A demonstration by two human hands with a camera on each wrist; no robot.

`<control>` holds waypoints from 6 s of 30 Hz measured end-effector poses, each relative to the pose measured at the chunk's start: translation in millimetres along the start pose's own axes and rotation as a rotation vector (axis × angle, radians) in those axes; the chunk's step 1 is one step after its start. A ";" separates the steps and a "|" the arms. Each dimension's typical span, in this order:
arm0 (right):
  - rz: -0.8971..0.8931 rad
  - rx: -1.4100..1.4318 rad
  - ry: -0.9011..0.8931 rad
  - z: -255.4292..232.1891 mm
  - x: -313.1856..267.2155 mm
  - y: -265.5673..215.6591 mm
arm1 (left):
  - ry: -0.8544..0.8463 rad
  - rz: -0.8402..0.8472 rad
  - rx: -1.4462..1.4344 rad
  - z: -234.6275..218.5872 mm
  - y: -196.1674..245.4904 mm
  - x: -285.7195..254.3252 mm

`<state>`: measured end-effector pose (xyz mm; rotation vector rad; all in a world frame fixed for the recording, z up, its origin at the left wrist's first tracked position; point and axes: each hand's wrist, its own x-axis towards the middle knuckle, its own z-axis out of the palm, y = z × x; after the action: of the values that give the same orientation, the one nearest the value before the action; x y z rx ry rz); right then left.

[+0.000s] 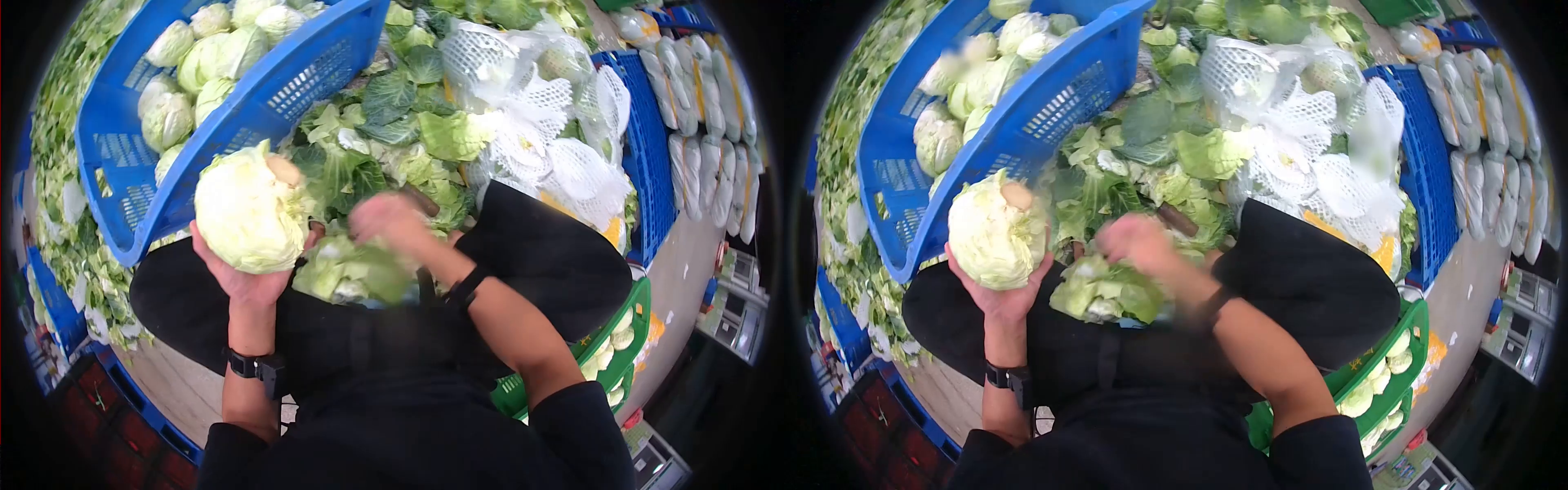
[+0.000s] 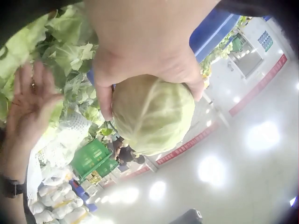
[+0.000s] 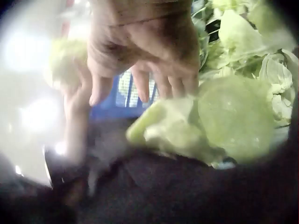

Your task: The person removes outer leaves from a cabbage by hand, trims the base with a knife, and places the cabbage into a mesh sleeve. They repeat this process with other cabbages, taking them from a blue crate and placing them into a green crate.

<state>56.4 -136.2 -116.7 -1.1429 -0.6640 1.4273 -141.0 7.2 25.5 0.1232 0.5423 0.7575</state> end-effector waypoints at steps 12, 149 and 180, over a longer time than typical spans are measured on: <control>0.375 -1.378 0.320 -78.8 4.5 -19.7 | -0.189 -0.093 0.023 17.4 9.1 6.6; -0.196 -0.242 0.740 -36.3 -31.7 -132.8 | -0.178 -0.557 0.292 28.6 -74.9 72.0; -0.222 0.334 0.372 -3.2 -35.3 -162.9 | -0.321 -0.332 0.194 5.2 -66.2 79.9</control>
<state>122.2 -137.0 36.5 -0.9984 -0.2665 1.0517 -49.6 14.1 -23.5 0.3202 0.3171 0.3503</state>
